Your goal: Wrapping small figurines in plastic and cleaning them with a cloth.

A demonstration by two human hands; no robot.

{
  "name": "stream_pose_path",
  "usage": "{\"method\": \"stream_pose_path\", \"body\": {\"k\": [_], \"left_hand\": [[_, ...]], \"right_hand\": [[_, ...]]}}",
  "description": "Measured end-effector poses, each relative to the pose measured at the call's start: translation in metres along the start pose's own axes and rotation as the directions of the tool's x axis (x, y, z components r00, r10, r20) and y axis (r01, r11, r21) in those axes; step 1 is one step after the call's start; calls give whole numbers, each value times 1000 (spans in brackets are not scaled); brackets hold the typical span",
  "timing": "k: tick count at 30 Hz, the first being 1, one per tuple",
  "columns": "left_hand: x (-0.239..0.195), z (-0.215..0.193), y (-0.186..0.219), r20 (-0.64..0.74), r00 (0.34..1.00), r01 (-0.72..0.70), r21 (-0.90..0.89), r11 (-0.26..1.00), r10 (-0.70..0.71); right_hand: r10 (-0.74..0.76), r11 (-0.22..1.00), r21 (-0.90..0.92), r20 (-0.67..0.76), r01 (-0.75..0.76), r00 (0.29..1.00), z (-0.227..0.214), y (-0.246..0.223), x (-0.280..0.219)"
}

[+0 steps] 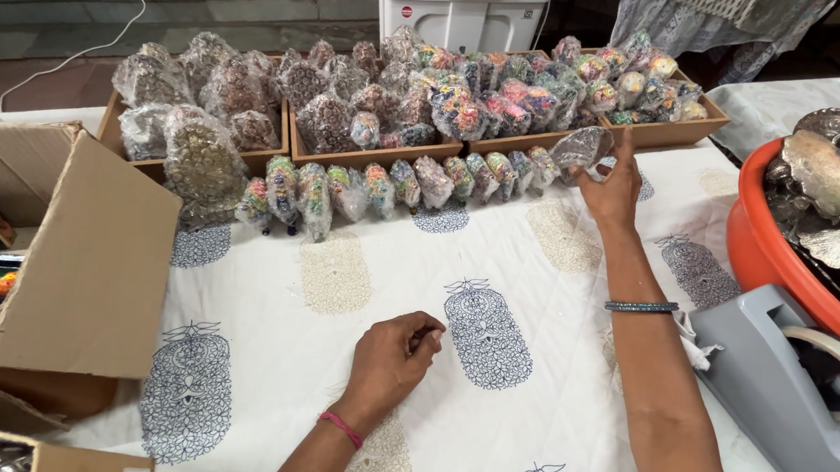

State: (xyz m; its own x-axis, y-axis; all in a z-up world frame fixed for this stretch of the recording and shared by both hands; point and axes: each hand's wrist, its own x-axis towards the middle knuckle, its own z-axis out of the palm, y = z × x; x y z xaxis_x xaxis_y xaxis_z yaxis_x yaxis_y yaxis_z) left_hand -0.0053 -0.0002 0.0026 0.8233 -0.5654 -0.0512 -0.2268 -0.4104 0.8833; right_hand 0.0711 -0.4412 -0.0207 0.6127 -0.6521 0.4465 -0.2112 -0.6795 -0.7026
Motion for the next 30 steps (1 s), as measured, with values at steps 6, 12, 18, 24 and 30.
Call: {"method": "stream_pose_path", "body": {"k": [6, 12, 18, 24, 30], "left_hand": [[-3, -2, 4, -5, 1000, -3, -17, 1000, 3], [-5, -1, -1, -31, 998, -56, -27, 998, 55], [-8, -2, -4, -51, 991, -125, -24, 992, 124], [-7, 5, -26, -67, 964, -259, -14, 966, 258], [-29, -2, 1, -70, 955, -279, 136, 951, 290]], "right_hand": [[89, 969, -239, 68, -70, 994, 7, 58, 10], [-84, 741, -618, 304, 263, 949, 7, 51, -26], [-106, 572, -691, 471, 441, 876, -20, -4, -106], [-104, 624, -587, 592, 516, 799, -83, -76, -194], [-406, 746, -238, 578, 622, 708, -160, -100, -259]]}}
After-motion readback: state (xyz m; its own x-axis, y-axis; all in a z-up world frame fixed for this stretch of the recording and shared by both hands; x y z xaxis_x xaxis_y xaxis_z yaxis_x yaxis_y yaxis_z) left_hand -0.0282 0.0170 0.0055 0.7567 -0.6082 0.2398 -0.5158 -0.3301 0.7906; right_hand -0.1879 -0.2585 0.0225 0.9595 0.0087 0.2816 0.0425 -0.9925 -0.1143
